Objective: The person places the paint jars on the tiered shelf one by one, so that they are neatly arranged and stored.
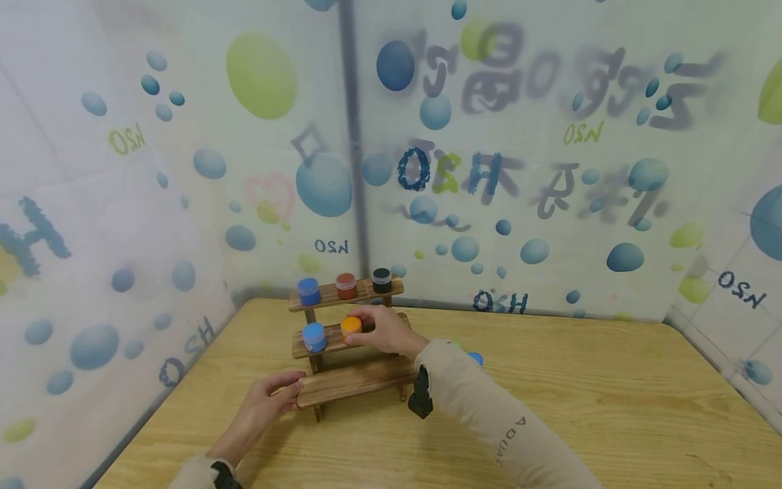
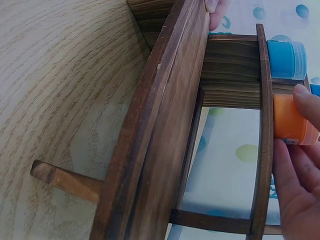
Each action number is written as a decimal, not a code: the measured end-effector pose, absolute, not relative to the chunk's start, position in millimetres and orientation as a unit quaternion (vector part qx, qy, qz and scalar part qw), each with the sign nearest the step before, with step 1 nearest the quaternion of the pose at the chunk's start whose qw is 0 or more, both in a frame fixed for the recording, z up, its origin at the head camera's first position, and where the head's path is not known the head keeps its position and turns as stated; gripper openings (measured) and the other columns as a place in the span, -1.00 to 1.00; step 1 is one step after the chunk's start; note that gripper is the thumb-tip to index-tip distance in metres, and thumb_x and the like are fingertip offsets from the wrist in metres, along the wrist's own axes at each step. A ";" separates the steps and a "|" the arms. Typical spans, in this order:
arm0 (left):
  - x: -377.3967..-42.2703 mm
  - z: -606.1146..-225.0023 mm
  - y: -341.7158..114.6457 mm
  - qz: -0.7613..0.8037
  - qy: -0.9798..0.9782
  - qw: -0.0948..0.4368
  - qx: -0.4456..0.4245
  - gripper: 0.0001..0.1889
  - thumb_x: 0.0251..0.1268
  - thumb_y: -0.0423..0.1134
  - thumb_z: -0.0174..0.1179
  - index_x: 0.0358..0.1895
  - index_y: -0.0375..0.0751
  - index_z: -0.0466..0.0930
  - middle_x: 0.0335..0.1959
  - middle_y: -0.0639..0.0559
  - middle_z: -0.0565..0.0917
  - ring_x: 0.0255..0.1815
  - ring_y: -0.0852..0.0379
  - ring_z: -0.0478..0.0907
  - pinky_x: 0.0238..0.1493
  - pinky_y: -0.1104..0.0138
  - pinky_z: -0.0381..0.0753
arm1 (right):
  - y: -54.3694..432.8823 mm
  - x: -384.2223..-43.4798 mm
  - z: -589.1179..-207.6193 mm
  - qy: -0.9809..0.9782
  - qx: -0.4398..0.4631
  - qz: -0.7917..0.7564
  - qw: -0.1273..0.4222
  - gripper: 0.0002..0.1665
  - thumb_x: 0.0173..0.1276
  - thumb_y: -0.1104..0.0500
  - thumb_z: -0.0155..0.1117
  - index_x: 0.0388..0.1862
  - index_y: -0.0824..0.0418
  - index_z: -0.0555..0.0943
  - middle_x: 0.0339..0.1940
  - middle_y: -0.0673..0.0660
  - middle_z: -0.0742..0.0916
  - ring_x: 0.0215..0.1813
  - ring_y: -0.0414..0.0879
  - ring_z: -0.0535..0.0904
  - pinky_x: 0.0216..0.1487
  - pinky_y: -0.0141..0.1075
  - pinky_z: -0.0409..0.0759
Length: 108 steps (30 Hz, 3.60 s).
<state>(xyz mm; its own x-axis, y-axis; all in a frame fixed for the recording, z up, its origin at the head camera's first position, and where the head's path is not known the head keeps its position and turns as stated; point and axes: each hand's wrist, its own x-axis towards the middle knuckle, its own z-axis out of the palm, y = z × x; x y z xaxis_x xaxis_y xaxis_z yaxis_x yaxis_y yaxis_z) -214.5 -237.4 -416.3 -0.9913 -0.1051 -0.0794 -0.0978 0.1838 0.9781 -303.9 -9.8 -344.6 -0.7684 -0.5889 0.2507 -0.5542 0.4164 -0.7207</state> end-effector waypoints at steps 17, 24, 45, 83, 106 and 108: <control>-213.6 -416.2 -237.2 -0.638 -0.767 -0.001 0.070 -0.65 0.20 -0.32 0.12 0.01 -0.47 0.45 -0.04 -0.18 0.51 -0.36 0.15 0.51 -0.37 0.34 0.58 | -7.0 -299.5 -341.8 0.834 -0.342 -0.432 0.025 -0.40 0.06 0.16 0.36 0.10 0.32 0.43 -0.11 0.15 0.62 -0.11 -0.08 0.53 -0.10 -0.38 0.49; -213.9 -416.7 -237.5 -0.640 -0.765 0.003 0.067 -0.64 0.19 -0.32 0.13 0.00 -0.49 0.45 -0.05 -0.17 0.51 -0.38 0.17 0.51 -0.38 0.37 0.58 | 0.1 -299.1 -339.4 0.824 -0.352 -0.444 0.027 -0.41 0.07 0.19 0.34 0.12 0.28 0.43 -0.09 0.15 0.61 -0.09 -0.09 0.53 -0.10 -0.42 0.49; -213.2 -417.2 -237.2 -0.642 -0.763 0.006 0.065 -0.62 0.18 -0.30 0.14 0.01 -0.49 0.44 -0.07 -0.15 0.52 -0.38 0.19 0.50 -0.39 0.38 0.58 | 39.9 -279.5 -325.0 0.805 -0.375 -0.459 0.005 -0.53 0.14 0.27 0.27 0.04 0.38 0.45 -0.10 0.30 0.60 -0.10 0.07 0.53 -0.07 -0.17 0.50; -213.7 -417.9 -237.9 -0.636 -0.769 -0.002 0.063 -0.61 0.21 -0.29 0.10 0.04 -0.49 0.42 -0.01 -0.21 0.49 -0.29 0.14 0.51 -0.32 0.34 0.58 | 153.3 -286.2 -377.7 0.852 -0.281 -0.442 -0.021 -0.58 0.16 0.20 0.26 -0.02 0.36 0.49 -0.24 0.27 0.63 -0.27 -0.04 0.54 -0.25 -0.26 0.54; -213.0 -418.1 -237.9 -0.638 -0.767 -0.002 0.067 -0.61 0.22 -0.29 0.10 0.05 -0.47 0.42 0.00 -0.21 0.49 -0.27 0.15 0.51 -0.31 0.34 0.58 | 179.1 -281.8 -392.8 0.872 -0.192 -0.450 -0.006 -0.57 0.15 0.24 0.27 -0.04 0.46 0.47 -0.22 0.32 0.61 -0.21 0.06 0.53 -0.21 -0.16 0.55; -212.9 -418.3 -238.1 -0.637 -0.768 -0.001 0.066 -0.61 0.22 -0.28 0.10 0.05 -0.47 0.42 0.01 -0.21 0.48 -0.26 0.15 0.51 -0.31 0.34 0.58 | 180.1 -282.8 -394.8 0.874 -0.181 -0.451 0.000 -0.55 0.15 0.24 0.27 -0.03 0.47 0.46 -0.20 0.32 0.61 -0.20 0.07 0.53 -0.19 -0.15 0.55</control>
